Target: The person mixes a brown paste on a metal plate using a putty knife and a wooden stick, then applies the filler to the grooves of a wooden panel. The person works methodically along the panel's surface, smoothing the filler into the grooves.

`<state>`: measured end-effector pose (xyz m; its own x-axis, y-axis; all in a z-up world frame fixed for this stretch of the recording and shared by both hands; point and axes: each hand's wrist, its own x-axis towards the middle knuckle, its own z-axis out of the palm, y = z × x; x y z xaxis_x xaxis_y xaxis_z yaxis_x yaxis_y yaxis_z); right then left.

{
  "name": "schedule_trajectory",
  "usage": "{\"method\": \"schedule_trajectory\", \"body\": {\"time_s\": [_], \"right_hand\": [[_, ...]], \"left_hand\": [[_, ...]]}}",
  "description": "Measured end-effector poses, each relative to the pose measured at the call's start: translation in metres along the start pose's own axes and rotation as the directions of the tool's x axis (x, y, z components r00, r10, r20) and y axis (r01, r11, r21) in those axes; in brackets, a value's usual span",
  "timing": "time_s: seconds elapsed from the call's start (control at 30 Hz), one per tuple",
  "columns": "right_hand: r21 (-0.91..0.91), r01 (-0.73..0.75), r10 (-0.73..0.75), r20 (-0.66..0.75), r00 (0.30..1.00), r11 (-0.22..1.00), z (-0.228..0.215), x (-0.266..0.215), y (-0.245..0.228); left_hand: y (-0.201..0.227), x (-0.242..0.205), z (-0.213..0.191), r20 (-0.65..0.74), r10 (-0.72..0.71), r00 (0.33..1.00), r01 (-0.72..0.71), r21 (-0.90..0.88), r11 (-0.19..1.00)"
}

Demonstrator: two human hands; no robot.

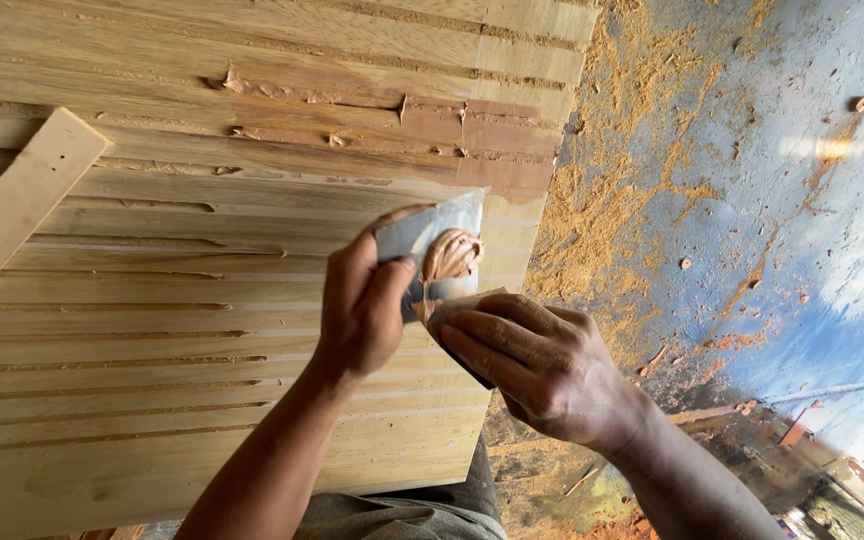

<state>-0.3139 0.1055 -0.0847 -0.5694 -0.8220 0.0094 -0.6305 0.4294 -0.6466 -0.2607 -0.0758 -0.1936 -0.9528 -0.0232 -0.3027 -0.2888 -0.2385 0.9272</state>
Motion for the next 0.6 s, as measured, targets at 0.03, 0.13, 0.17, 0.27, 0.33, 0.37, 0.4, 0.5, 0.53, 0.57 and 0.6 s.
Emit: {"method": "schedule_trajectory", "body": {"time_s": [0.03, 0.13, 0.17, 0.27, 0.33, 0.37, 0.4, 0.5, 0.53, 0.57, 0.6], "right_hand": [[-0.006, 0.015, -0.015, 0.016, 1.000, 1.000, 0.000, -0.004, 0.002], [-0.078, -0.026, 0.026, -0.008, 1.000, 0.997, -0.005, -0.012, 0.013], [-0.131, -0.090, 0.083, -0.057, 0.995, 0.987, -0.010, -0.013, 0.020], [-0.258, -0.196, 0.146, -0.200, 0.969, 0.946, -0.016, -0.009, 0.055], [-0.344, -0.214, 0.139, -0.231, 0.963, 0.914, -0.016, -0.006, 0.085], [-0.386, -0.215, 0.130, -0.235, 0.963, 0.897, -0.016, -0.006, 0.097], [-0.406, -0.215, 0.125, -0.237, 0.963, 0.888, -0.016, -0.007, 0.106], [-0.453, -0.201, 0.091, -0.254, 0.963, 0.868, -0.009, -0.004, 0.118], [-0.465, -0.192, 0.069, -0.268, 0.961, 0.864, -0.002, 0.000, 0.117], [-0.478, -0.184, 0.047, -0.284, 0.958, 0.859, 0.003, 0.004, 0.115], [-0.499, -0.202, 0.058, -0.289, 0.956, 0.842, 0.010, 0.007, 0.110]], "left_hand": [[-0.002, 0.004, -0.001, -0.081, -0.037, 0.996, 0.029, -0.098, 0.995], [-0.003, 0.012, -0.015, -0.242, -0.120, 0.963, 0.035, -0.326, 0.945], [-0.002, 0.010, -0.021, -0.270, -0.108, 0.957, 0.003, -0.361, 0.932], [-0.006, 0.000, -0.022, -0.281, -0.081, 0.956, -0.027, -0.360, 0.933], [-0.010, -0.007, -0.020, -0.231, -0.071, 0.970, -0.018, -0.361, 0.932], [-0.013, -0.015, -0.016, -0.218, -0.071, 0.973, -0.020, -0.387, 0.922], [-0.015, -0.022, -0.014, -0.204, -0.070, 0.976, -0.021, -0.413, 0.911], [-0.021, -0.041, -0.012, -0.162, -0.205, 0.965, 0.108, -0.468, 0.877], [-0.022, -0.044, -0.012, -0.156, -0.225, 0.962, 0.122, -0.492, 0.862], [-0.023, -0.046, -0.013, -0.148, -0.242, 0.959, 0.135, -0.513, 0.848], [-0.023, -0.046, -0.014, -0.140, -0.260, 0.955, 0.148, -0.535, 0.832]]}}
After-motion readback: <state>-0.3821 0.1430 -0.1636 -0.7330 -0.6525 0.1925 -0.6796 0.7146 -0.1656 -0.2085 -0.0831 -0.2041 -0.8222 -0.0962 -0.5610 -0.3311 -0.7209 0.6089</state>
